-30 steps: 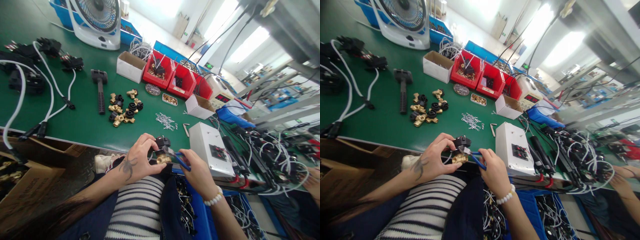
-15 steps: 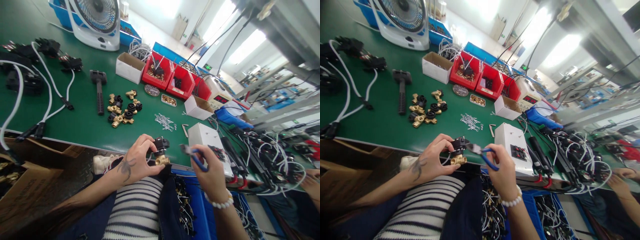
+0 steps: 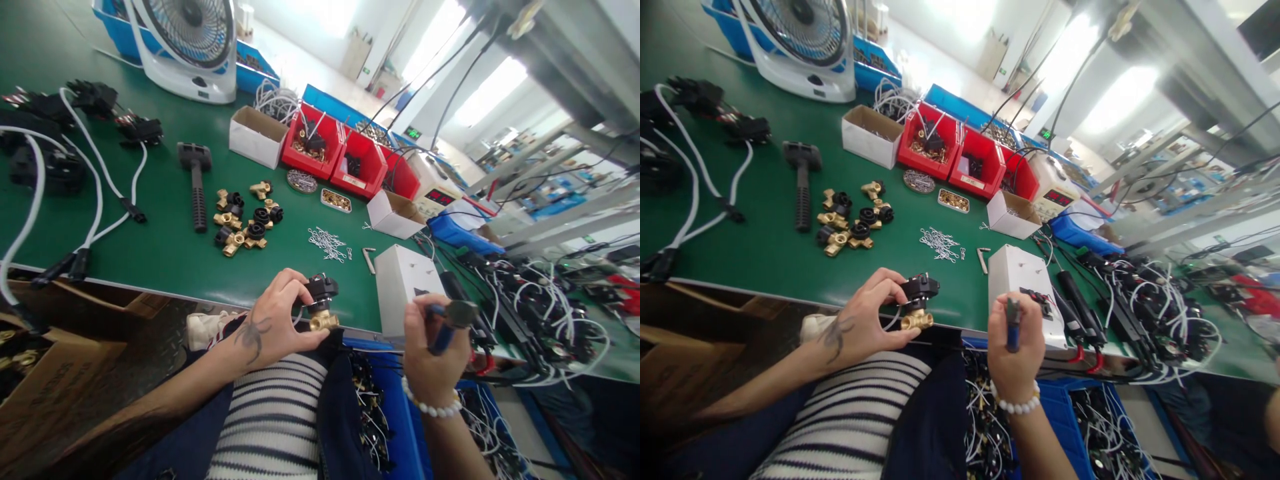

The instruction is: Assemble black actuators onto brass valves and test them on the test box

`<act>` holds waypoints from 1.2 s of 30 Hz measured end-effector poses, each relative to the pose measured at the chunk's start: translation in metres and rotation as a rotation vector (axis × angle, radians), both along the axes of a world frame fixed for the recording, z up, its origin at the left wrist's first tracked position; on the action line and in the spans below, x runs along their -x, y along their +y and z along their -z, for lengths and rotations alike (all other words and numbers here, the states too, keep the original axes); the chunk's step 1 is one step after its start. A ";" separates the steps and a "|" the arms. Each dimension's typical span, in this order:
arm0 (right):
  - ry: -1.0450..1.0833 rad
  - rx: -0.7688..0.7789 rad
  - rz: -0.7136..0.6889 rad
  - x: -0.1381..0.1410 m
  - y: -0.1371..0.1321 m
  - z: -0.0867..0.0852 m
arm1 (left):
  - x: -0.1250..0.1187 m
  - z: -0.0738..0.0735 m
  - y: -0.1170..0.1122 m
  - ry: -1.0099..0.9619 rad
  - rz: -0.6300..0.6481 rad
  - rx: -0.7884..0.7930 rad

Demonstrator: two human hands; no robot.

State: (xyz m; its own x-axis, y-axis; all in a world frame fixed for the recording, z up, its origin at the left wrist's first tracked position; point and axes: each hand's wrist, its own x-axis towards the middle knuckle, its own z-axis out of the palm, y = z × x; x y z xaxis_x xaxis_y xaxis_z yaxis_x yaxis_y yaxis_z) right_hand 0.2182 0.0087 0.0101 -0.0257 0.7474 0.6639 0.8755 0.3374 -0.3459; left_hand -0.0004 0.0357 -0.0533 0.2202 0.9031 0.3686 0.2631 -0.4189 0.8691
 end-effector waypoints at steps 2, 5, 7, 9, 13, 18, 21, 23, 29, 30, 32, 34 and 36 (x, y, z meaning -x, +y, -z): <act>-0.201 0.187 -0.126 0.001 0.002 0.004 | 0.000 0.001 0.000 -0.001 -0.002 -0.006; -0.328 0.329 -0.210 0.000 0.005 0.002 | 0.000 0.002 0.000 -0.002 -0.002 -0.013; -0.153 0.171 -0.109 -0.002 0.004 -0.001 | 0.001 0.002 0.001 -0.012 -0.005 -0.011; 0.053 -0.033 0.029 -0.002 0.002 -0.001 | 0.001 0.002 0.002 -0.017 -0.002 -0.011; -0.189 0.154 -0.092 0.002 0.004 0.006 | 0.001 0.000 0.003 -0.008 0.011 -0.007; -0.159 0.194 -0.109 0.000 0.006 0.002 | 0.002 -0.001 0.003 -0.006 0.009 0.010; 0.074 -0.083 0.051 -0.003 0.004 0.003 | 0.002 0.000 0.003 -0.010 0.018 0.010; -0.063 0.006 -0.028 -0.002 0.005 0.006 | 0.002 0.000 0.003 -0.012 0.017 0.005; -0.278 0.195 -0.127 -0.001 0.009 -0.001 | 0.002 0.001 0.003 -0.013 0.014 0.011; -0.174 0.091 -0.061 -0.001 0.008 -0.002 | 0.002 0.001 0.004 -0.012 0.016 0.011; -0.032 -0.080 0.034 -0.001 0.006 -0.002 | 0.003 0.001 0.004 -0.008 0.017 0.018; -0.121 -0.025 -0.016 0.000 0.005 0.002 | 0.003 0.001 0.004 -0.001 0.019 0.026; -0.350 0.197 -0.155 0.002 0.007 0.005 | 0.003 0.001 0.004 0.002 0.020 0.027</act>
